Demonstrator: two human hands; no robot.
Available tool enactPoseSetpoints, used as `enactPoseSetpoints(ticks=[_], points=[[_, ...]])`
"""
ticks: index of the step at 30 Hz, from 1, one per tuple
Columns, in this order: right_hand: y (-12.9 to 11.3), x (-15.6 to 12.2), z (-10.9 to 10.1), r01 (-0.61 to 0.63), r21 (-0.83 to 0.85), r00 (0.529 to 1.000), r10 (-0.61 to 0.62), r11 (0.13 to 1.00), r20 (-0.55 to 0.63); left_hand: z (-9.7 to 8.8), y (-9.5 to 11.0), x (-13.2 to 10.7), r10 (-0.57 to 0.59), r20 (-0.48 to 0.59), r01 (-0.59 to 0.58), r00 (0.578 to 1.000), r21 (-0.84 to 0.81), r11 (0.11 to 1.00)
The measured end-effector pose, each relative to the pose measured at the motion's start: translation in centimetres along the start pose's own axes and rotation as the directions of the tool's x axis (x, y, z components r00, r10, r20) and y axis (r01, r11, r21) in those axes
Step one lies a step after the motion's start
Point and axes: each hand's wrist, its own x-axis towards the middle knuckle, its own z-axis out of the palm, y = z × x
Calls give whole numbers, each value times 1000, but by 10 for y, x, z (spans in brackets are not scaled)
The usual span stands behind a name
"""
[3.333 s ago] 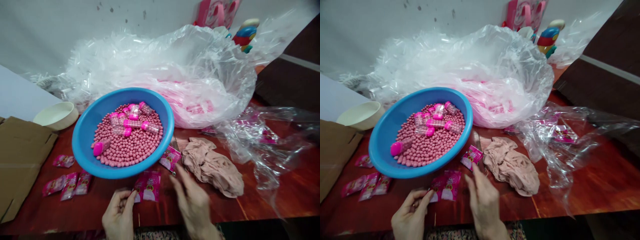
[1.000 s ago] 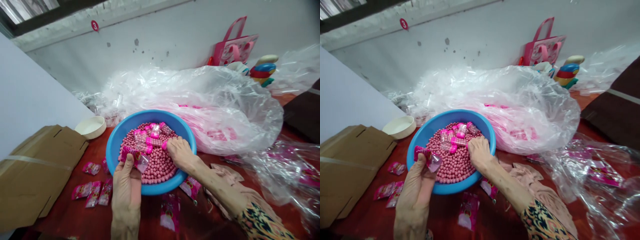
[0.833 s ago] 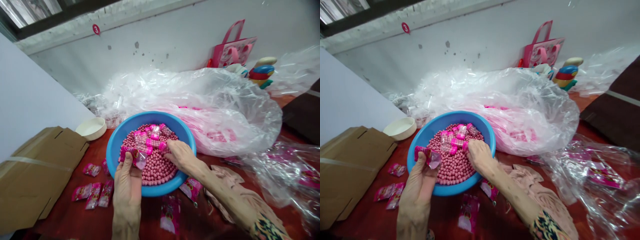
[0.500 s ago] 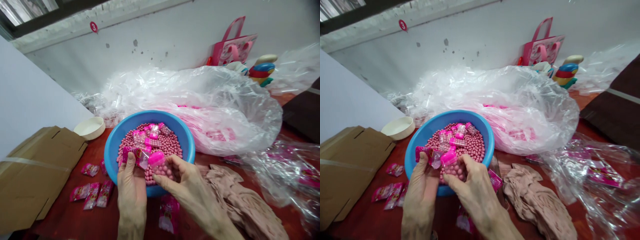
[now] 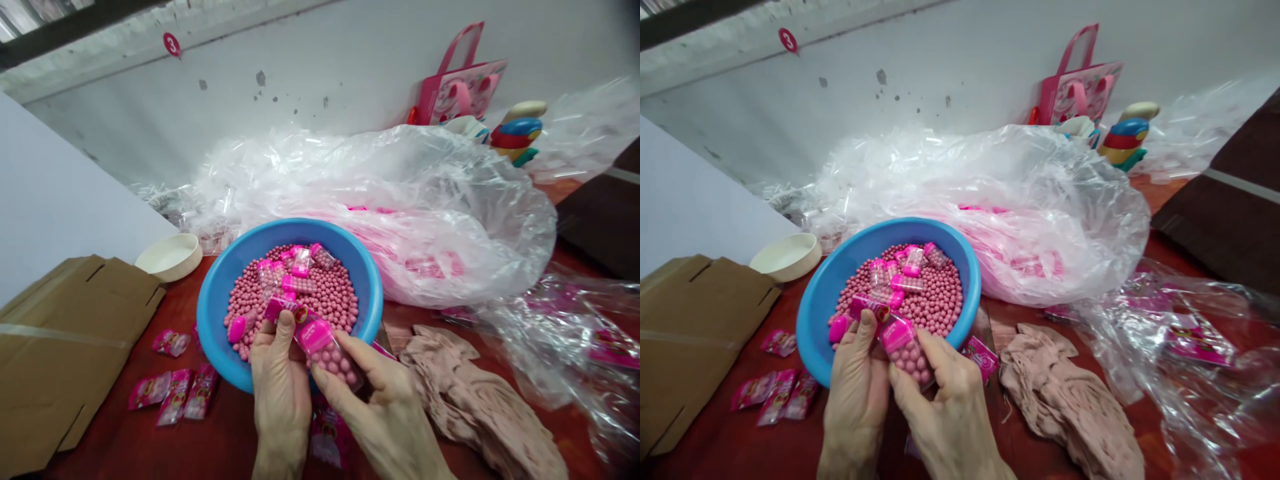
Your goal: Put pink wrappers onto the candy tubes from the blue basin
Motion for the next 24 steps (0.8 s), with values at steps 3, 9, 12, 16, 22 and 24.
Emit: enactPoseSetpoints(ticks=[3,9,12,16,22,24], points=[[6,-5,2,133,-113,978,-149,985,-145,-1,-2,-6,-41,35,41,999,-10,999],[19,-11,6,160,-74,969,-171,984,-176,-8,2,0,-178,94,170,979,88,981],[19,-10,0,76,28,989,-72,997,-128,-10,3,3,-210,107,198,972,118,973],[15,-4,-15,-70,134,997,66,989,34,-16,1,3,-234,118,217,965,140,966],[22,-13,-6,153,32,985,-150,988,-86,-14,-2,-1,-237,130,215,963,161,963],[27,-22,3,243,-97,957,-255,965,-139,-10,-3,-5,-237,136,213,962,169,962]])
